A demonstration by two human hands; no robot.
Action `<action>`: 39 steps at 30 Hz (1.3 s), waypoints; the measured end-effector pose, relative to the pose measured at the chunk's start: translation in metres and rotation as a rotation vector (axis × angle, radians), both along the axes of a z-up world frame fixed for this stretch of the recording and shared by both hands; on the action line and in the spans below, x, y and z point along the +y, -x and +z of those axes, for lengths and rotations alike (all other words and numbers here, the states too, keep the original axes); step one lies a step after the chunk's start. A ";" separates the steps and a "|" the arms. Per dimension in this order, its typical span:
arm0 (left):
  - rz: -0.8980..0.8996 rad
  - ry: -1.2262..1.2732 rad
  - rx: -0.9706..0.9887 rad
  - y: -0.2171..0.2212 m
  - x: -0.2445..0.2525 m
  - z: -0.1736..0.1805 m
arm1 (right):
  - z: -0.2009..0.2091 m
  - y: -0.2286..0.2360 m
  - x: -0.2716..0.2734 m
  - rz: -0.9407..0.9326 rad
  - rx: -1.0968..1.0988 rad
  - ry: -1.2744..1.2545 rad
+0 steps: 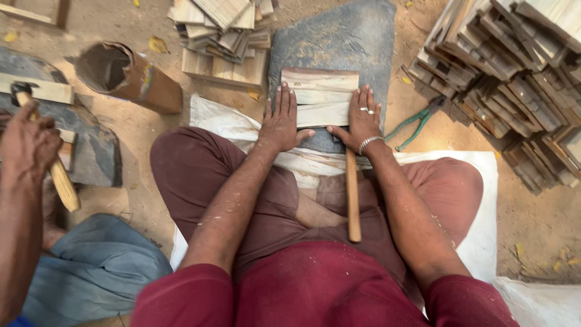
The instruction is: The person sits on the ground and uses a hammer to drive nails into small wooden planks, assembling them into rectangular frames. The person repeatedly picks up planks, aligns them, hammers nails, and stacks the finished frames.
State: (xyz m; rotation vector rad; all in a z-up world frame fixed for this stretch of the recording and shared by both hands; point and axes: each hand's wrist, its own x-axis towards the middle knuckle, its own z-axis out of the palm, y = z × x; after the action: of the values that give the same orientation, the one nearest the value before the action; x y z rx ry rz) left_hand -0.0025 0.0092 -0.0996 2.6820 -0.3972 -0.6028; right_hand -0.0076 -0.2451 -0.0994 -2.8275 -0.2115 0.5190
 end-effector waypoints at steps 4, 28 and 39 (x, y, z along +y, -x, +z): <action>-0.046 -0.029 -0.064 -0.002 0.005 -0.003 | -0.006 -0.005 0.008 -0.005 -0.011 -0.049; 0.344 0.276 -0.218 0.002 0.006 0.027 | -0.003 0.011 -0.006 -0.372 -0.444 -0.622; 0.285 0.652 -0.348 -0.105 -0.058 0.029 | -0.008 0.012 -0.011 -0.438 -0.406 -0.697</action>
State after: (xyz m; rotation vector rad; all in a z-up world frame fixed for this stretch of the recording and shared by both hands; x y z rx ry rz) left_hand 0.1028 -0.0488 -0.0702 2.1389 -0.2359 0.0826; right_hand -0.0193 -0.2558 -0.1078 -2.1575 0.1354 -0.2019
